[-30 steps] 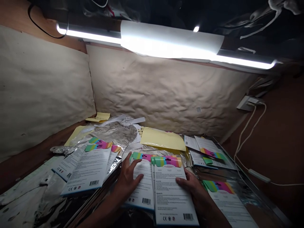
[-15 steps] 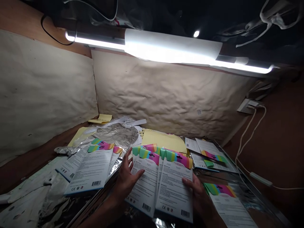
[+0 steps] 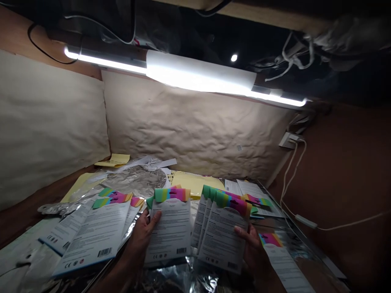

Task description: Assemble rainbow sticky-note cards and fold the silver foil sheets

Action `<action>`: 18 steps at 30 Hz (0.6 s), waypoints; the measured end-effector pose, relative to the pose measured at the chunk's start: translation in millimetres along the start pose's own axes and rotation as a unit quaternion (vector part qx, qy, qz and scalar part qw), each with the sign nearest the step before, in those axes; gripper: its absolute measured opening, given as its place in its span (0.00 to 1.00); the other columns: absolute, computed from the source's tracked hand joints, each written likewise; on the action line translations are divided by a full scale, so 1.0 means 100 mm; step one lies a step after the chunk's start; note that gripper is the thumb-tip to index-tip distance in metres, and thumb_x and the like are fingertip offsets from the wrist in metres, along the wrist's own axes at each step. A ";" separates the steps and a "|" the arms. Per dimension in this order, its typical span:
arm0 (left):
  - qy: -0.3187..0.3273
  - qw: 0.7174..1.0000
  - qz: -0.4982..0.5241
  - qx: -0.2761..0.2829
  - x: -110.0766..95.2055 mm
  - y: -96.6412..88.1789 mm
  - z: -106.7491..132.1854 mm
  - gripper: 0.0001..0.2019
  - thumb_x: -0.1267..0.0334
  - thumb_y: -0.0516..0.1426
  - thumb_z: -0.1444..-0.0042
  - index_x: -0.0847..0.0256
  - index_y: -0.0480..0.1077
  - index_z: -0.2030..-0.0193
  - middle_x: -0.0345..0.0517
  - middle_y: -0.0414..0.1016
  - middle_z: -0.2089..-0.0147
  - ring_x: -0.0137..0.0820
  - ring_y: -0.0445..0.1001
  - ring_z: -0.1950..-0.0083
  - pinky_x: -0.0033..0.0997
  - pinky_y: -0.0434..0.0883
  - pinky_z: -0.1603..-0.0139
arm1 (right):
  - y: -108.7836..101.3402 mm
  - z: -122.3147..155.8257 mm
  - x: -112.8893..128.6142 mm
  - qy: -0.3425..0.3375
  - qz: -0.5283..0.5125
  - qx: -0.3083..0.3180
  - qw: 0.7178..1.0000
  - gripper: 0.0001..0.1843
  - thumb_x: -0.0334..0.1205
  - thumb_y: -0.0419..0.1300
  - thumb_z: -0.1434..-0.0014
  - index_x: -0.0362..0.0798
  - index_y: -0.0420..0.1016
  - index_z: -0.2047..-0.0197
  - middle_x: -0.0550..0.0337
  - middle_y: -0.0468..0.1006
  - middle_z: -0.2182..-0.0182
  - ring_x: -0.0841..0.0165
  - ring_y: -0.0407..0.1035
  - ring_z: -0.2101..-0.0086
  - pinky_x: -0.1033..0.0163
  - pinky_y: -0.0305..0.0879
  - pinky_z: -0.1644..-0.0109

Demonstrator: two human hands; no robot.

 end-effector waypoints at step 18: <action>0.139 0.985 -0.076 -0.067 -0.25 0.10 0.23 0.29 0.55 0.73 0.61 0.62 0.72 0.53 0.49 0.84 0.61 0.44 0.82 0.59 0.34 0.80 0.61 | 0.15 0.12 -0.24 0.052 -0.017 0.043 0.998 0.28 0.39 0.74 0.55 0.49 0.76 0.50 0.49 0.83 0.58 0.49 0.76 0.55 0.46 0.70 0.49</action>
Point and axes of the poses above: each hand's wrist, its own z-axis away from the middle knuckle, its own y-axis out of the palm, x = y × z, the point moved 7 cm from there along -z, towards the middle knuckle
